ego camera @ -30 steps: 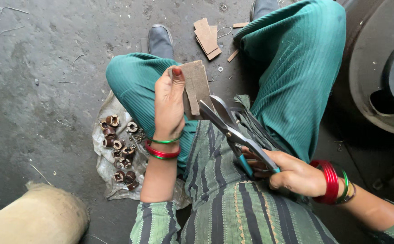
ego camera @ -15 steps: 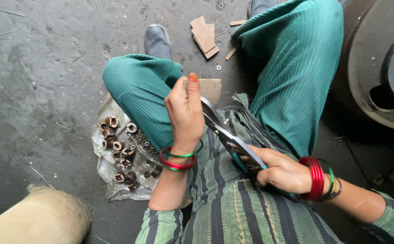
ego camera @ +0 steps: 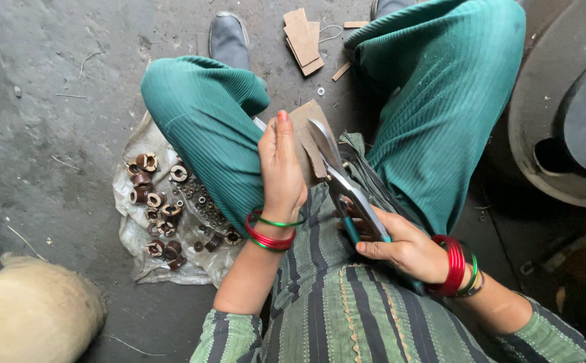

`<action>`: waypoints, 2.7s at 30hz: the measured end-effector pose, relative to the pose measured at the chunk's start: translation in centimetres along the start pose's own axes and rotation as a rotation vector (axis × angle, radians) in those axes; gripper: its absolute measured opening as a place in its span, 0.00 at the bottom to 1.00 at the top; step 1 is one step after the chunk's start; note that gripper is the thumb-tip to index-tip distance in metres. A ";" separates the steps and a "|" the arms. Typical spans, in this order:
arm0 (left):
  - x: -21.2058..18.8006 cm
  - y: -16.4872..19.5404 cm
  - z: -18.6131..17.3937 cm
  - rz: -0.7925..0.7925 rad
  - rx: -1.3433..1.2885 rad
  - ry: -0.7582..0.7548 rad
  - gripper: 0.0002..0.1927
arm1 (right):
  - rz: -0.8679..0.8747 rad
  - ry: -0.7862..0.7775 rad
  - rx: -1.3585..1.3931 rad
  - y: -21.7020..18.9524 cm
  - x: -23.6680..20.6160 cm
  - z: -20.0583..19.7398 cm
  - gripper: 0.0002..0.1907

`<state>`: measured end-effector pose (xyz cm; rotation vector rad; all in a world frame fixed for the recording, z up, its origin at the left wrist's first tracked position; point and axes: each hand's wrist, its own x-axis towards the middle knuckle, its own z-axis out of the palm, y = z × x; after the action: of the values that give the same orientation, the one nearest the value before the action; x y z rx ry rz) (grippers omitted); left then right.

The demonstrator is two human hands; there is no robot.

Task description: The person sits on the floor and cuts small rectangular cardboard pieces with tin snips, trimming edges and cutting slots into each piece, then sets the finished pieces on the floor beside them.

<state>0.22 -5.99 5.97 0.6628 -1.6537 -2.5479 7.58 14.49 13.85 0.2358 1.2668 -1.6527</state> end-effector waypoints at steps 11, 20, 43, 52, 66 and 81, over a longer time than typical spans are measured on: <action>-1.9 5.3 3.6 0.061 -0.087 -0.029 0.17 | -0.141 0.036 -0.041 1.5 0.7 1.1 0.29; -1.2 8.9 4.4 0.167 -0.080 -0.113 0.19 | -0.205 0.046 -0.010 -0.4 1.1 0.9 0.24; 6.9 5.4 -1.6 0.074 -0.114 -0.173 0.20 | -0.016 -0.135 0.080 0.7 -1.3 -0.5 0.17; 9.3 1.7 -3.8 -0.110 0.054 -0.490 0.16 | 0.101 -0.062 -0.076 -1.0 -3.8 -1.6 0.33; 4.4 8.2 2.4 0.484 0.915 -0.143 0.22 | 0.010 -0.185 0.189 -2.4 -1.0 -3.1 0.40; 2.5 7.2 3.4 0.514 0.837 -0.141 0.23 | -0.068 -0.065 0.115 -2.3 -0.8 -1.5 0.36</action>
<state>-4.74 -6.78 12.64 0.0218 -2.5219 -1.5342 5.52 16.08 15.16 0.2097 1.1435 -1.7800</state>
